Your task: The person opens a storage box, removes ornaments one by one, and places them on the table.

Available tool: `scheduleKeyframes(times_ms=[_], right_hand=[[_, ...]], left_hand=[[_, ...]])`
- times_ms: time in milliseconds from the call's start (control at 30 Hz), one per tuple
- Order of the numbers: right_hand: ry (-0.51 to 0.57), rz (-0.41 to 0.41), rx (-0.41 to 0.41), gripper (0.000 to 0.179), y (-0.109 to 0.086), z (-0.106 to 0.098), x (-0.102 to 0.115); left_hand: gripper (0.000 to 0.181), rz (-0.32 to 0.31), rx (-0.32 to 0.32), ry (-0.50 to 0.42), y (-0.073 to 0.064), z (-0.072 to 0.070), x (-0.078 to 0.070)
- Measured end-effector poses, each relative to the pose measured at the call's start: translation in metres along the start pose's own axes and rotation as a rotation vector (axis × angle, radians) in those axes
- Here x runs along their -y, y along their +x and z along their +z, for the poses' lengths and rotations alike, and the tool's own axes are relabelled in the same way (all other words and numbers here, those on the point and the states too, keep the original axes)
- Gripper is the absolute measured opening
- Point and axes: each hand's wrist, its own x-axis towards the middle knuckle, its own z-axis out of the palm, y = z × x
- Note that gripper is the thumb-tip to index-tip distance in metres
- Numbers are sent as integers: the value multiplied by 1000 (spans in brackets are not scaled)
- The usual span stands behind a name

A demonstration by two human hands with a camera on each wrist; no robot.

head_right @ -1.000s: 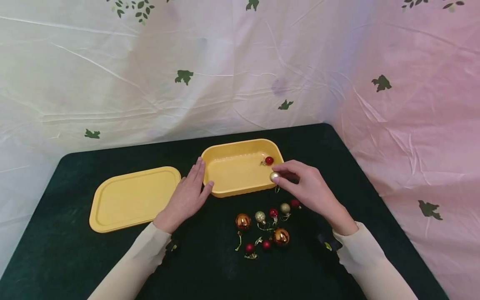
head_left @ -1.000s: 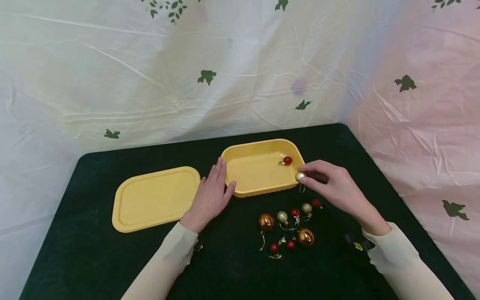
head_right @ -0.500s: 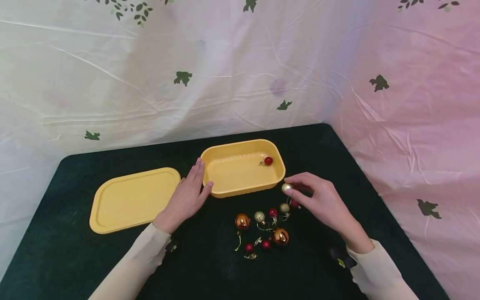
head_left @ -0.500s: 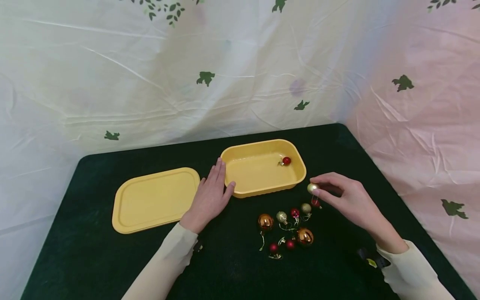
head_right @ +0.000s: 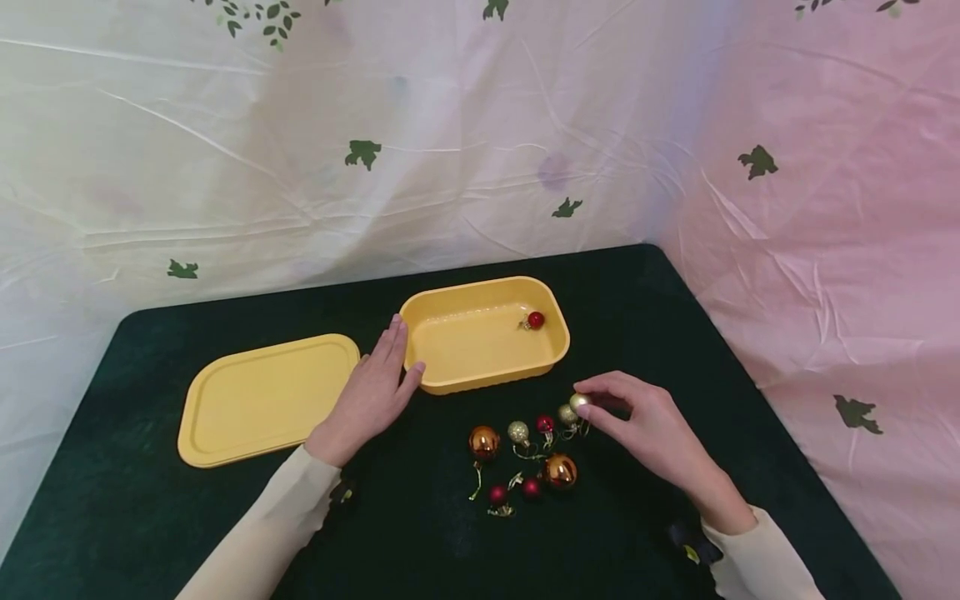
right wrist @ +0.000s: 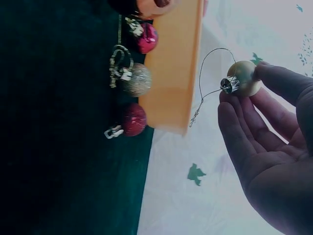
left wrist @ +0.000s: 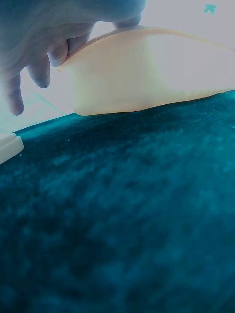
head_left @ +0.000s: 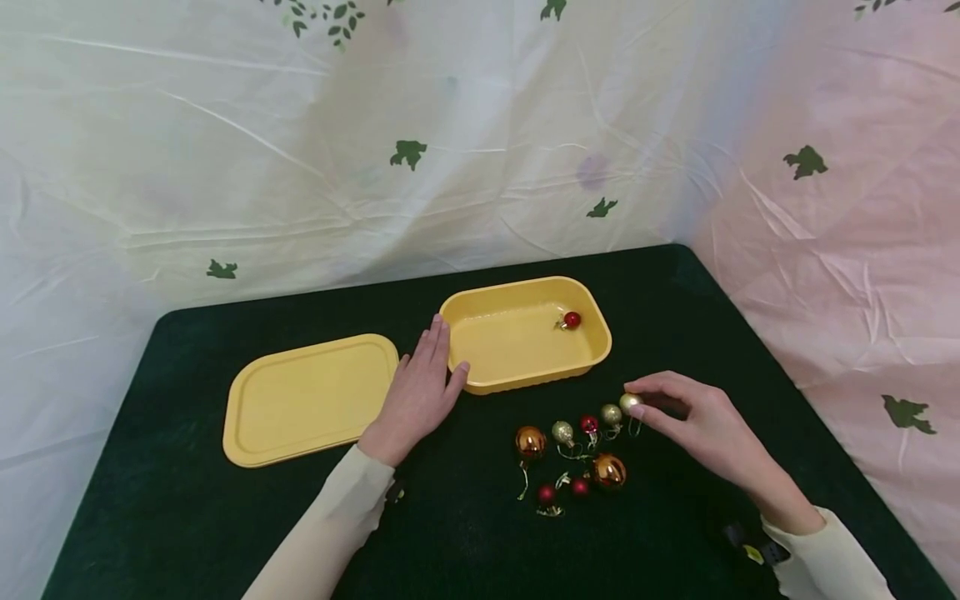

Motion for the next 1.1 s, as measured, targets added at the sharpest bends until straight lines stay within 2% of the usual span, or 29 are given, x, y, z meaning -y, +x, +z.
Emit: scheduleKeyframes(times_ms=[300,633,833,1100], right_hand=[[37,37,33,24,-13,9,-9],[7,67,54,24,-22,16,-22],[38,61,86,24,-25,20,-30],[75,92,129,25,-27,25,-36]], left_hand=[[77,0,1,-1,-1,0,0],[77,1,0,5,0,0,-1],[78,1,0,7,1,0,0],[78,9,-4,-2,1,1,1]])
